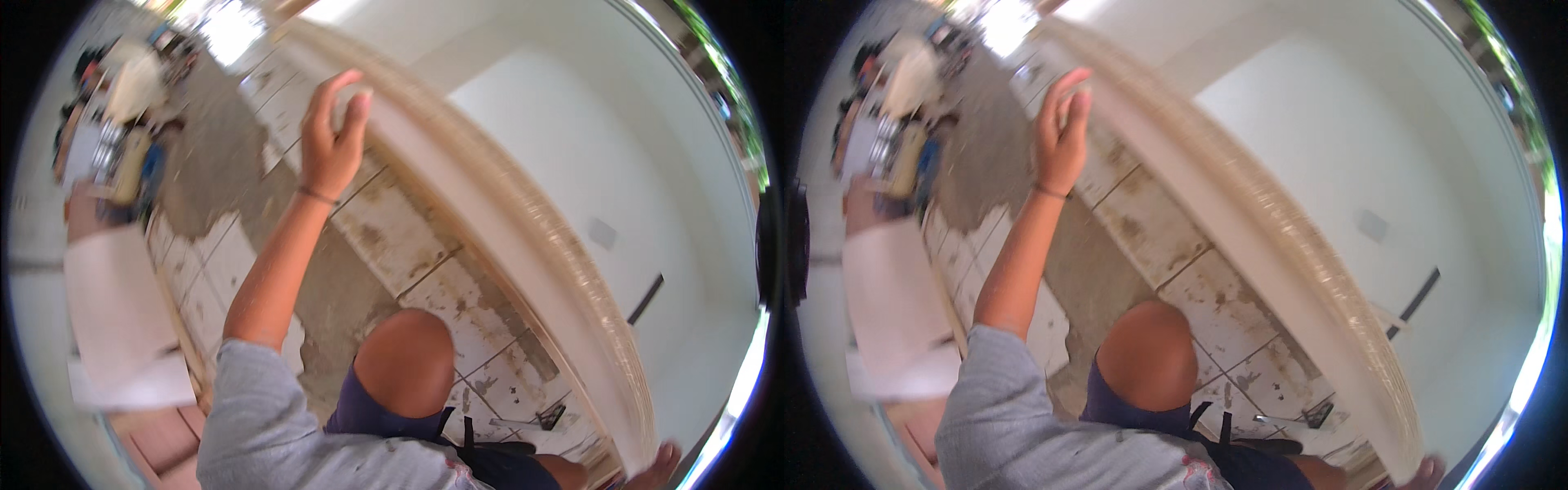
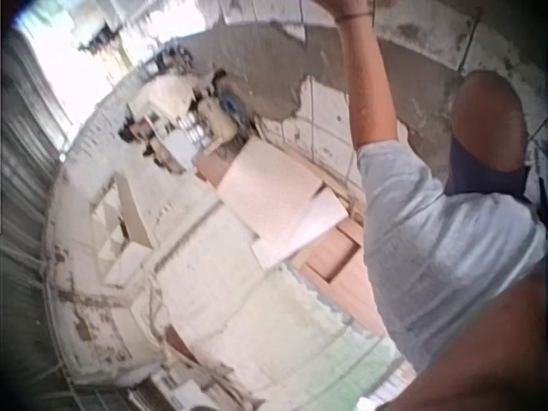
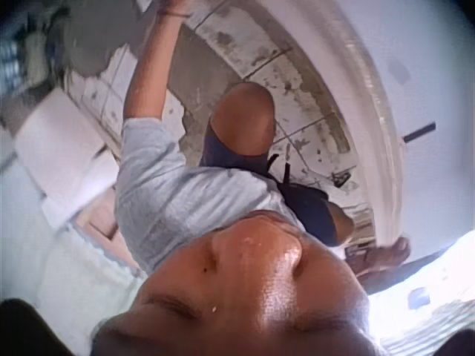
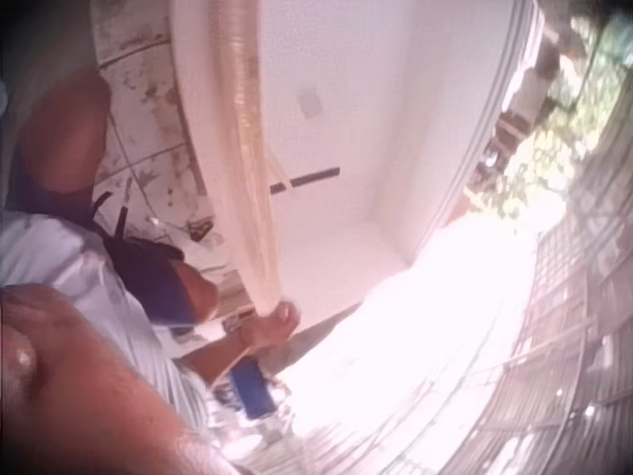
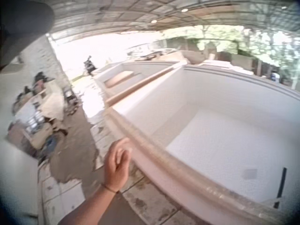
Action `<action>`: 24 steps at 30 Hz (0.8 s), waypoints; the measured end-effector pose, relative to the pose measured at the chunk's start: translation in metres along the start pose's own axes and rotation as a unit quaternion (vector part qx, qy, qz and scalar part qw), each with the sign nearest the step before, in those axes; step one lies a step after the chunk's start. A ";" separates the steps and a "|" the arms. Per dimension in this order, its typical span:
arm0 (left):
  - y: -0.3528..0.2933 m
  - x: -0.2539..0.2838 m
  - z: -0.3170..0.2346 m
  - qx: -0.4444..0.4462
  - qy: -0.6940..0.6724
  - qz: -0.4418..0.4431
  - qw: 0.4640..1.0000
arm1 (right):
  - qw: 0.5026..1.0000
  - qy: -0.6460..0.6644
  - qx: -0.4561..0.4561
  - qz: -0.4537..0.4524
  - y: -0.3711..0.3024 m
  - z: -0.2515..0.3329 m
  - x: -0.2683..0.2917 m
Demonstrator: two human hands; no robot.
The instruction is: The person trims the edge of a plywood panel using scissors, sands the edge with a sanding block, and then aligns a matching veneer strip against the side of the wooden cabinet structure, marking it with a pencil and square.
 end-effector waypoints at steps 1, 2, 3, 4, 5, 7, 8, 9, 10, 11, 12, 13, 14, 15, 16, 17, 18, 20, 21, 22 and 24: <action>0.010 -0.003 0.001 -0.056 0.041 0.014 0.997 | 0.998 0.045 0.042 0.028 0.017 0.056 -0.005; 0.016 -0.008 0.005 -0.114 0.068 0.019 0.991 | 0.993 0.072 0.080 0.056 0.030 0.112 -0.005; 0.024 -0.028 0.007 -0.153 0.078 0.049 0.984 | 0.983 0.090 0.094 0.130 0.044 0.162 -0.013; 0.031 -0.041 0.009 -0.193 0.085 0.071 0.975 | 0.972 0.132 0.101 0.166 0.052 0.189 -0.019; 0.034 -0.050 0.011 -0.190 0.072 0.109 0.973 | 0.970 0.160 0.061 0.175 0.054 0.202 -0.030; 0.032 -0.067 0.011 -0.150 0.096 0.192 0.965 | 0.970 0.048 0.147 0.188 0.060 0.206 -0.035; 0.030 -0.067 0.009 -0.120 0.150 0.241 0.951 | 0.969 0.060 0.147 0.187 0.062 0.212 -0.035; 0.028 -0.070 0.007 -0.107 0.166 0.262 0.945 | 0.971 0.052 0.126 0.194 0.066 0.211 -0.037; 0.024 -0.075 0.012 -0.093 0.175 0.284 0.938 | 0.960 0.057 0.143 0.236 0.066 0.215 -0.038; 0.028 -0.066 0.006 -0.103 0.182 0.283 0.936 | 0.945 0.080 0.169 0.267 0.070 0.221 -0.041; 0.031 -0.063 0.008 -0.104 0.179 0.278 0.938 | 0.947 0.071 0.160 0.268 0.083 0.222 -0.037; 0.033 -0.063 0.009 -0.109 0.178 0.278 0.938 | 0.909 0.123 0.147 0.369 0.088 0.222 -0.043; 0.032 -0.069 0.007 -0.109 0.175 0.279 0.938 | 0.858 0.178 0.134 0.463 0.090 0.218 -0.050; 0.030 -0.075 0.004 -0.107 0.173 0.281 0.938 | 0.814 0.213 0.147 0.519 0.097 0.210 -0.061; 0.033 -0.081 -0.002 -0.110 0.175 0.290 0.934 | 0.778 0.215 0.140 0.573 0.102 0.202 -0.086; 0.033 -0.079 0.000 -0.116 0.176 0.282 0.936 | 0.740 0.212 0.139 0.623 0.113 0.201 -0.116; 0.036 -0.077 0.003 -0.115 0.191 0.276 0.935 | 0.751 0.149 0.157 0.623 0.139 0.223 -0.152; 0.037 -0.056 0.009 -0.090 0.205 0.281 0.933 | 0.770 0.189 0.228 0.565 0.191 0.266 -0.238; 0.038 -0.054 0.011 -0.092 0.191 0.273 0.938 | 0.801 0.147 0.231 0.532 0.215 0.278 -0.281; 0.039 -0.054 0.010 -0.105 0.184 0.265 0.941 | 0.821 0.008 0.314 0.476 0.224 0.278 -0.322; 0.042 -0.070 0.011 -0.132 0.168 0.251 0.944 | 0.814 -0.182 0.360 0.417 0.243 0.247 -0.401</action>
Point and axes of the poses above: each hand's wrist, its own y-axis towards the middle knuckle, its own x-axis out of the back of the hand, z = x × y, the point moved 6 cm from there along y, towards the middle knuckle, and after that the axes turned 13 degrees about -y, right-handed, at the moved point
